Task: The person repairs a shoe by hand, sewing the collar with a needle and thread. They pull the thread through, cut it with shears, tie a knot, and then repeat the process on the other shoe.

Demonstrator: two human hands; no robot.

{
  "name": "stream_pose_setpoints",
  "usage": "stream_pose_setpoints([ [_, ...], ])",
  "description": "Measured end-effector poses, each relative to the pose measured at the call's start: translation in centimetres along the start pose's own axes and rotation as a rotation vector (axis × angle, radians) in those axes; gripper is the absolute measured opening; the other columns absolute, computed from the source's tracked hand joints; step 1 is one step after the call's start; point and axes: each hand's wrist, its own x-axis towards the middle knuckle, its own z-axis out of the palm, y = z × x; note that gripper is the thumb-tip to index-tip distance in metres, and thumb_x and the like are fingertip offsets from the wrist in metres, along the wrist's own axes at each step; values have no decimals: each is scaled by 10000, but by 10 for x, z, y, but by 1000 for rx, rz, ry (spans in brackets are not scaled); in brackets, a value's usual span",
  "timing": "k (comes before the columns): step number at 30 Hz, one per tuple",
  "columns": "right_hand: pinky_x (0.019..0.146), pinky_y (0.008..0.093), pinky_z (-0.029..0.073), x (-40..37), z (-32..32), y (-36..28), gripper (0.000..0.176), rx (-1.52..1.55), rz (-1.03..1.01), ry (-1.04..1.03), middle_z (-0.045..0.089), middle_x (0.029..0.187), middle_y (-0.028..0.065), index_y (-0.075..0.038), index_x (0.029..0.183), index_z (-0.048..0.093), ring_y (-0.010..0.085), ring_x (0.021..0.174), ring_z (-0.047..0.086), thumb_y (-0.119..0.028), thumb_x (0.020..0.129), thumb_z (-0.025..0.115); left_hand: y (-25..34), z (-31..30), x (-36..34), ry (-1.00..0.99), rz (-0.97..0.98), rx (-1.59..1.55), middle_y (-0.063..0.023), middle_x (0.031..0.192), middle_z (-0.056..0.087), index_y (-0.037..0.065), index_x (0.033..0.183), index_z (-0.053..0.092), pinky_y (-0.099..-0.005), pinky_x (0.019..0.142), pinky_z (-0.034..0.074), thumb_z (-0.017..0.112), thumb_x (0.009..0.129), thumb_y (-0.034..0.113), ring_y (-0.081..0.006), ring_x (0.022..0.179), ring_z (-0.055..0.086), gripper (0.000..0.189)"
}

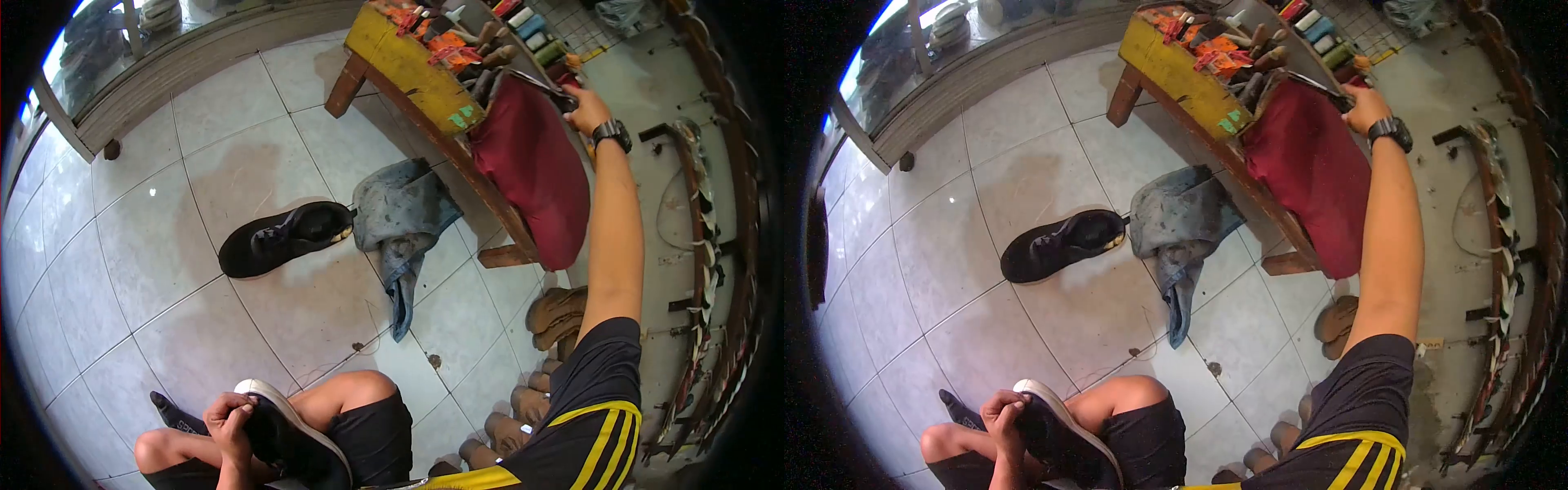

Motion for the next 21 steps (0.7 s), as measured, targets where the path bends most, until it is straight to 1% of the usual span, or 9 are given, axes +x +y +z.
stream_pose_setpoints([
  [4, 1094, 477, 438, -74, 3, 20, 908, 95, 43, 29, 562, 1372, 274, -250, 1600, 350, 433, 1295, 536, -169, 828, 821, 1, -9, -23, -44, 78, 22, -127, 772, 693, -58, 754, 661, -309, 783, 534, 637, 752, 3, -203, 760, 670, 66],
  [7, 1104, 482, 438, -145, 11, 35, 1014, 169, 81, 224, 448, 1507, 293, -200, 1647, 197, 431, 1371, 477, -134, 839, 806, -1, -23, -44, -95, 159, 31, -113, 782, 699, -56, 783, 677, -294, 772, 518, 626, 788, 36, -191, 784, 671, 105],
  [10, 1107, 466, 439, -222, 15, 41, 1005, 468, 243, 157, 404, 1547, 287, -206, 1646, 211, 417, 1395, 456, -107, 836, 797, 3, -47, -66, -113, 227, 4, -108, 807, 716, -52, 793, 678, -282, 805, 497, 615, 814, 49, -182, 809, 667, 121],
  [12, 993, 437, 514, -266, 27, 46, 961, 559, 209, 185, 610, 1334, 246, -165, 1632, 270, 389, 1164, 632, -60, 823, 778, 6, -61, -77, -121, 277, -49, -103, 817, 721, -49, 812, 689, -271, 800, 495, 627, 826, 44, -171, 816, 668, 113],
  [14, 782, 389, 547, -326, 31, 33, 636, 864, 438, 41, 715, 968, 144, -62, 1451, 548, 276, 819, 694, -61, 845, 741, 12, -71, -90, -118, 275, 13, -96, 841, 731, -44, 838, 702, -259, 807, 496, 638, 851, 44, -159, 836, 672, 109],
  [15, 782, 389, 547, -354, 32, 28, 636, 866, 444, 31, 715, 968, 144, -62, 1451, 548, 276, 819, 694, -61, 845, 741, 13, -72, -96, -143, 319, -16, -87, 867, 740, -43, 869, 716, -247, 816, 496, 646, 874, 54, -148, 848, 674, 120],
  [17, 628, 342, 495, -410, 32, 17, 278, 695, 321, 32, 666, 741, 56, 30, 1130, 701, 156, 636, 624, -96, 883, 704, 14, -80, -104, -174, 387, 31, -91, 883, 746, -59, 897, 722, -256, 829, 505, 647, 882, 63, -153, 854, 677, 144],
  [18, 627, 302, 468, -439, 40, 8, 195, 890, 356, 12, 676, 771, 39, 43, 941, 705, 119, 687, 623, -148, 929, 672, 20, -82, -108, -178, 420, 105, -95, 887, 748, -66, 908, 723, -262, 831, 509, 644, 886, 72, -157, 854, 678, 160],
  [21, 614, 229, 412, -528, 42, -49, 386, 1609, 342, -147, 712, 1043, 11, -55, 1366, 621, 83, 794, 675, -296, 1070, 572, 22, -98, -111, -201, 452, 211, -106, 870, 749, -56, 921, 735, -272, 796, 515, 659, 909, 137, -165, 833, 689, 208],
])
